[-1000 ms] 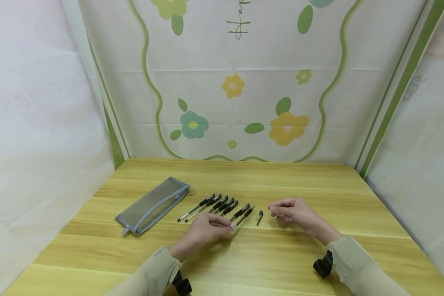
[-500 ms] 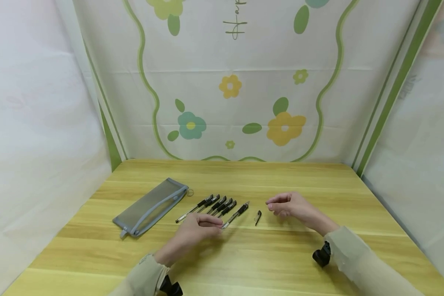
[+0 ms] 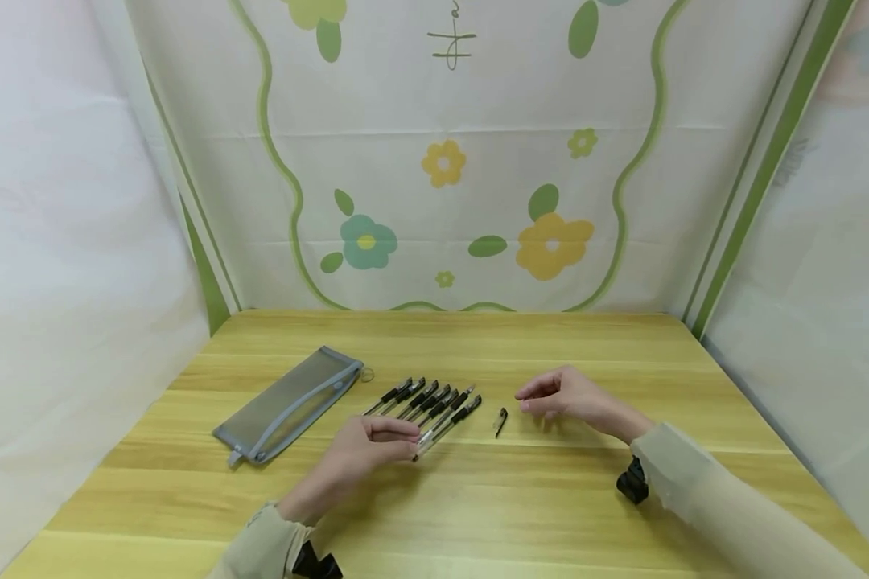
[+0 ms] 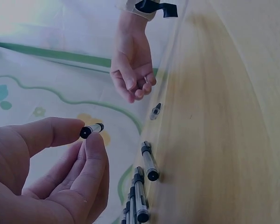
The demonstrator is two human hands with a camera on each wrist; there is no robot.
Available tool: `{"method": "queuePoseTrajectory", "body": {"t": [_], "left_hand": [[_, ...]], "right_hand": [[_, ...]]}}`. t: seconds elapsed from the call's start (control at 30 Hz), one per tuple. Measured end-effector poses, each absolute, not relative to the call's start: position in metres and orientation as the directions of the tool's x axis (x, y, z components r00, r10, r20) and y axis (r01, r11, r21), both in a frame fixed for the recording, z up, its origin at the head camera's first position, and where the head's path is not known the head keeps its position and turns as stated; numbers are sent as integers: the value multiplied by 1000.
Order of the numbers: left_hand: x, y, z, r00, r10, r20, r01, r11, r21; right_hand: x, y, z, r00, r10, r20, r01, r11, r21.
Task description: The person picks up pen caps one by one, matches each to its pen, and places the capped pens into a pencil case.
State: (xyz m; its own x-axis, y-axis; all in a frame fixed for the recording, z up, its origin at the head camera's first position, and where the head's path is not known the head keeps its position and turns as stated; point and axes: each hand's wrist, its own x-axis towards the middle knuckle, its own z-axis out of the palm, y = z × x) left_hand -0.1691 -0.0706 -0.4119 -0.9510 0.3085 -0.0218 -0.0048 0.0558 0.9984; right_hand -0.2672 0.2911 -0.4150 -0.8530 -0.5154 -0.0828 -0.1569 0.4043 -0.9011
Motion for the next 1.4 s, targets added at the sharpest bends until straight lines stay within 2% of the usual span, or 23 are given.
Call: {"method": "queuePoseTrajectory", "body": {"t": [0.2, 0.4, 0.93, 1.23, 1.4], "left_hand": [[-169, -73, -412, -943, 331, -25, -11, 44, 999], [-168, -73, -411, -944, 330, -27, -22, 18, 1000], [-171, -84, -410, -949, 315, -20, -16, 15, 1000], [-172, -84, -409, -949, 313, -24, -20, 16, 1000], [-171, -85, -409, -945, 326, -11, -11, 2, 1000]], "right_hand": [[-272, 294, -419, -848, -522, -91, -162, 419, -894], [-280, 289, -422, -831, -552, -69, -241, 469, -850], [-296, 265, -424, -727, -687, 2, -449, 473, -758], [-299, 262, -426, -639, -767, 64, -544, 391, -742], [-301, 263, -429, -633, -771, 75, -543, 373, -752]]}}
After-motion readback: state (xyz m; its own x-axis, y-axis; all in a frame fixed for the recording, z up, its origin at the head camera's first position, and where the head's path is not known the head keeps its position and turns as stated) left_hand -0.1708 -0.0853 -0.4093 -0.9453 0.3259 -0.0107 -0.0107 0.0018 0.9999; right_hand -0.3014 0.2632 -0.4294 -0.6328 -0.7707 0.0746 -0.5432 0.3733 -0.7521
